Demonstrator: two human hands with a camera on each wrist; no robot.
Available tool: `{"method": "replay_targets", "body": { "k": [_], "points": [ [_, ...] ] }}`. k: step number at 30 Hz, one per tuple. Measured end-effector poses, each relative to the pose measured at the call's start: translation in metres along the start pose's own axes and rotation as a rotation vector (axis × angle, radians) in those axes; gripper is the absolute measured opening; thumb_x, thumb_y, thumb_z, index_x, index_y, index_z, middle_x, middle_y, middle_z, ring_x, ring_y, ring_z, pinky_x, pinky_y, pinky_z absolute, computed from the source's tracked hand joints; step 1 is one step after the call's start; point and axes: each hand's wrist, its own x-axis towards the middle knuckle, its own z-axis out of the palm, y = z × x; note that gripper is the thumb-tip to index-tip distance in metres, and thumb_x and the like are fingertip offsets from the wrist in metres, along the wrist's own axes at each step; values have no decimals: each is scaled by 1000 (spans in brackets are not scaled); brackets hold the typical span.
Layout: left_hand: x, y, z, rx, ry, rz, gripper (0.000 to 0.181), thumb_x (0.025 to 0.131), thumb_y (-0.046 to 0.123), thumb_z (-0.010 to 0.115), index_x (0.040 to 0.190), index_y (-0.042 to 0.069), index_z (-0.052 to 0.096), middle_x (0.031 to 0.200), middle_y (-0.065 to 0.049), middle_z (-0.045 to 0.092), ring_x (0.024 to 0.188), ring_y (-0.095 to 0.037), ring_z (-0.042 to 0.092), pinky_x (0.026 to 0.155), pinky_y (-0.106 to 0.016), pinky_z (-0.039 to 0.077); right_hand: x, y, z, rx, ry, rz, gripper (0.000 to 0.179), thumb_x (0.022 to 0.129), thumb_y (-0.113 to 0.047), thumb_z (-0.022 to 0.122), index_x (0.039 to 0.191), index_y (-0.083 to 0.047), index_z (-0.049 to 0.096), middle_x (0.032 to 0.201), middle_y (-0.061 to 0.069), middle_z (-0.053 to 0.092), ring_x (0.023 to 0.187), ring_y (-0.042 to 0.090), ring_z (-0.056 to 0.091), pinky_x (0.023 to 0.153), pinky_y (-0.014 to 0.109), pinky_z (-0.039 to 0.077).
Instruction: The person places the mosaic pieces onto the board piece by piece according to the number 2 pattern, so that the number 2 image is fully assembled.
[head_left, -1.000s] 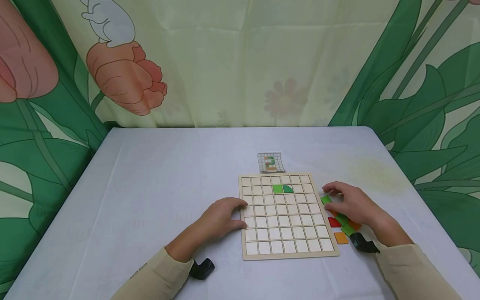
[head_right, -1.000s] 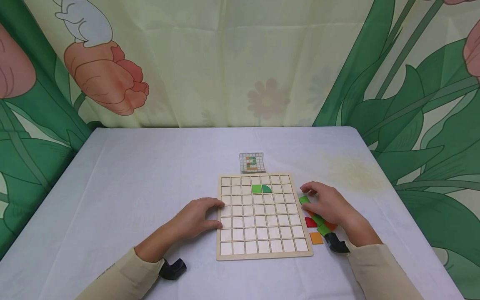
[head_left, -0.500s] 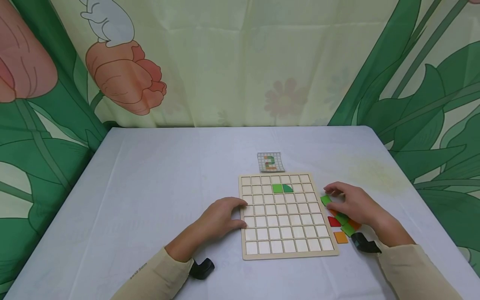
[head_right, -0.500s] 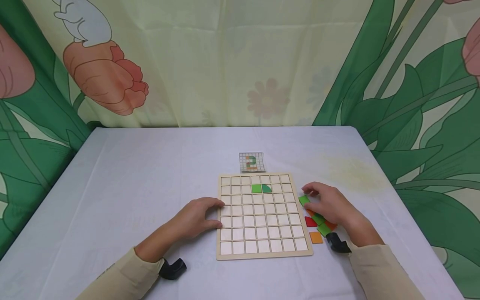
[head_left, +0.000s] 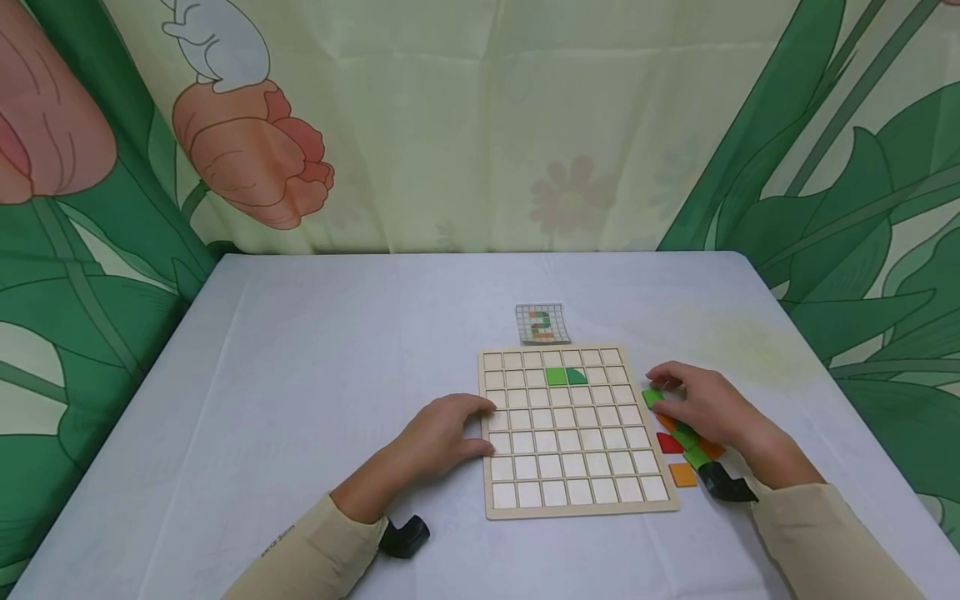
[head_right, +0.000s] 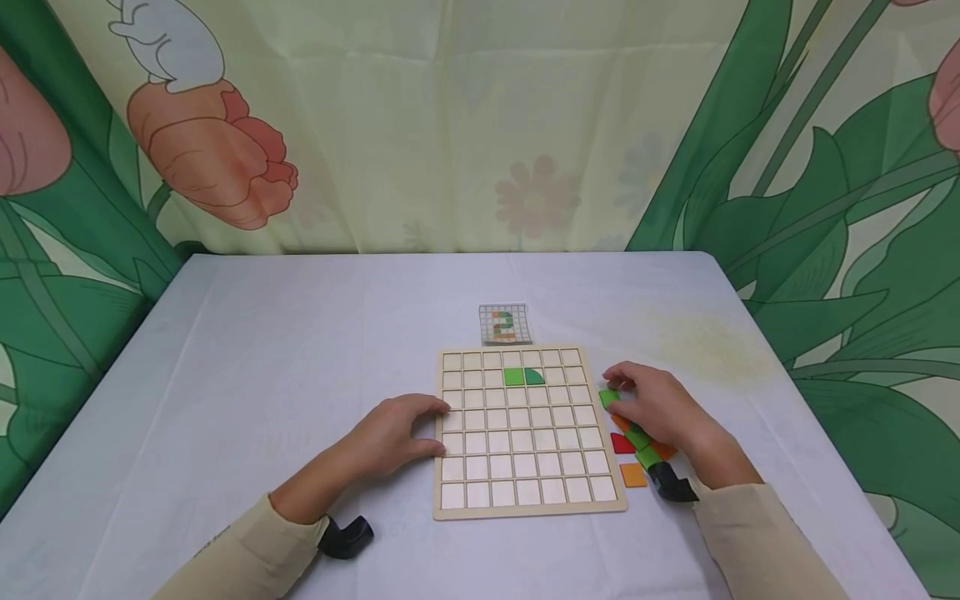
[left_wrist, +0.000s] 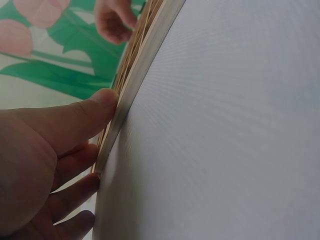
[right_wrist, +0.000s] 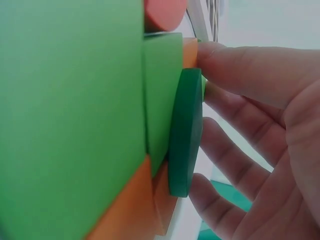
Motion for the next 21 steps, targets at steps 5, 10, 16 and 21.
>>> {"method": "replay_targets", "body": {
  "k": [5, 10, 16, 21],
  "points": [
    [1, 1, -1, 2, -4, -2, 51, 85, 22, 82, 130, 7, 63, 129, -6, 63, 127, -26, 54, 107, -42, 43, 0, 1, -1, -11, 1, -9, 44, 90, -20, 73, 128, -1, 59, 116, 19, 61, 107, 37, 52, 91, 57, 52],
    [1, 0, -1, 4, 1, 7, 51, 85, 22, 83, 129, 7, 63, 129, -6, 64, 127, -26, 54, 107, -42, 43, 2, 2, 0, -21, 10, -8, 43, 91, -20, 73, 127, -1, 60, 116, 19, 63, 106, 36, 53, 92, 57, 51],
    [1, 0, 0, 6, 2, 10, 51, 85, 22, 83, 129, 7, 63, 129, -6, 64, 127, -25, 54, 107, -42, 43, 4, 2, -1, -35, 1, 0, 44, 90, -21, 74, 127, -1, 60, 116, 19, 63, 106, 36, 54, 92, 58, 51],
    [1, 1, 0, -1, -3, -4, 51, 85, 22, 83, 130, 7, 63, 129, -6, 63, 127, -26, 54, 107, -42, 43, 5, -1, 0, -45, -16, 8, 44, 90, -20, 74, 127, 0, 60, 117, 21, 63, 106, 37, 53, 92, 57, 51]
  ]
}}
